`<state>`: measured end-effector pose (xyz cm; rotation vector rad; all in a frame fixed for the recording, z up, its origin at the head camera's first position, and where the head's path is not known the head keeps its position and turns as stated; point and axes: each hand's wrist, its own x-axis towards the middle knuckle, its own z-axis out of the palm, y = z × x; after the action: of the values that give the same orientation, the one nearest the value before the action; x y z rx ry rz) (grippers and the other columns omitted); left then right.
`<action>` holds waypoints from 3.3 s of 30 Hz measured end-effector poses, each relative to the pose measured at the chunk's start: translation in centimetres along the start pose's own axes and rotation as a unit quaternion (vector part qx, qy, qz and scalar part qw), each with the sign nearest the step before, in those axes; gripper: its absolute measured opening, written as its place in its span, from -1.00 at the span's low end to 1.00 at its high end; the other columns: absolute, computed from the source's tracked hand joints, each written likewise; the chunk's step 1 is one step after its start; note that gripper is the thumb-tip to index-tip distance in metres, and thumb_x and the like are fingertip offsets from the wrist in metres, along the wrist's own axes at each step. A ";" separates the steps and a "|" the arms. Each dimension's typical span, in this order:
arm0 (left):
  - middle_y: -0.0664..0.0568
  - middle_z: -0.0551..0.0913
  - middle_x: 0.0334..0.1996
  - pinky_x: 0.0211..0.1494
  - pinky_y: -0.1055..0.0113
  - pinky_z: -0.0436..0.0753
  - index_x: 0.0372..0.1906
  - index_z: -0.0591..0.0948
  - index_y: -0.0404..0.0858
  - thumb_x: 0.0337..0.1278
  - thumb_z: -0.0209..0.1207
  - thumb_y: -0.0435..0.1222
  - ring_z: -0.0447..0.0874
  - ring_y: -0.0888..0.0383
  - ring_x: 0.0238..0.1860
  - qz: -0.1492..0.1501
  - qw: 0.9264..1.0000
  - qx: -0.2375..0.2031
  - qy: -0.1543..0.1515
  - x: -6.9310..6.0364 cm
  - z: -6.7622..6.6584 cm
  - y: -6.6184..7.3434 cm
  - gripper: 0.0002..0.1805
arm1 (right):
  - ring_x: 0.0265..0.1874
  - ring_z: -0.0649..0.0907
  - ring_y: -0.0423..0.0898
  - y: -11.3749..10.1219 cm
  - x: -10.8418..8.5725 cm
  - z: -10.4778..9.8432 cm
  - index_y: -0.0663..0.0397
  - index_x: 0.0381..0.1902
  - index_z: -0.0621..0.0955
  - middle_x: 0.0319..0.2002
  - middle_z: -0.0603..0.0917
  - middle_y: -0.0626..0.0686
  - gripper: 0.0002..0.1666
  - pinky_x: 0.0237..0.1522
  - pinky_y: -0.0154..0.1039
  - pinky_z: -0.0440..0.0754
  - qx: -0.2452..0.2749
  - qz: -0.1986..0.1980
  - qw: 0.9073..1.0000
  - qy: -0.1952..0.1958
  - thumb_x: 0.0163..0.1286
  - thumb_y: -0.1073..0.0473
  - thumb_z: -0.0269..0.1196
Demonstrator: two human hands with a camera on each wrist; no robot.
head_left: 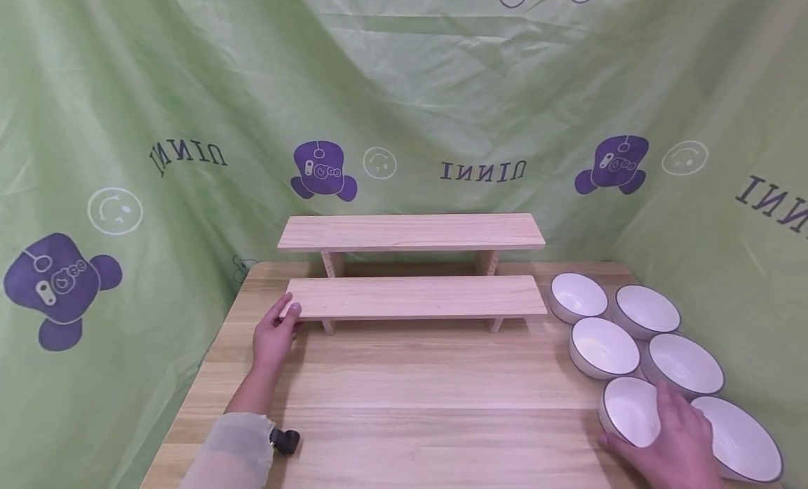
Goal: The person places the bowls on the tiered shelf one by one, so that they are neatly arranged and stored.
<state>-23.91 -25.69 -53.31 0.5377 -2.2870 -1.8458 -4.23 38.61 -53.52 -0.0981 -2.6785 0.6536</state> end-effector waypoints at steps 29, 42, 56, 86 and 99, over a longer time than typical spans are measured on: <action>-0.21 0.63 0.03 -0.02 0.37 0.80 0.48 0.50 0.07 0.26 0.27 0.24 0.78 -0.05 0.01 0.012 1.000 -0.005 -0.001 0.6 -0.2 -0.4 -0.26 | 0.43 0.18 0.46 -5.6 2.6 0.0 0.24 0.63 0.15 0.46 0.27 0.46 0.58 0.55 0.38 0.05 0.054 -0.043 0.998 -0.005 -0.27 -0.05 0.76; -0.25 0.62 0.04 0.03 0.32 0.81 0.49 0.50 0.05 0.28 0.27 0.23 0.75 -0.12 0.06 0.017 1.000 0.004 -0.004 0.4 -0.4 -0.4 -0.26 | 0.43 0.19 0.44 -8.2 5.4 0.2 0.19 0.62 0.20 0.48 0.28 0.41 0.56 0.57 0.03 0.02 0.075 -0.073 0.994 -0.026 -0.28 -0.05 0.78; -0.32 0.64 0.17 0.05 0.29 0.81 0.51 0.46 0.06 0.28 0.30 0.19 0.74 -0.10 0.08 0.009 1.000 -0.005 -0.019 0.3 -0.5 0.2 -0.25 | 0.44 0.20 0.40 -10.3 8.2 0.3 0.21 0.61 0.23 0.50 0.29 0.31 0.52 0.35 0.46 0.29 0.075 -0.096 0.992 -0.045 -0.24 -0.09 0.77; -0.19 0.68 -0.03 0.01 0.25 0.83 0.47 0.51 0.03 0.24 0.36 0.15 0.76 -0.06 -0.05 0.001 0.999 -0.034 -0.009 0.4 -0.4 -0.2 -0.27 | 0.41 0.27 0.38 -16.0 14.0 2.2 0.29 0.55 0.31 0.47 0.34 0.32 0.50 0.30 0.48 0.37 0.098 -0.160 0.980 -0.061 -0.31 -0.08 0.79; -0.05 0.69 -0.16 -0.02 0.26 0.83 0.45 0.54 0.02 0.20 0.39 0.14 0.77 -0.06 -0.07 0.013 0.999 -0.044 -0.010 0.7 -0.5 -0.1 -0.27 | 0.41 0.30 0.33 -18.5 16.3 3.0 0.29 0.51 0.36 0.46 0.38 0.25 0.45 0.31 0.43 0.42 0.103 -0.189 0.974 -0.067 -0.32 -0.07 0.79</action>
<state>-24.31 -26.43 -53.40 0.4770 -2.2027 -1.9377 -20.02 23.36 -41.93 0.5157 -2.6273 0.8275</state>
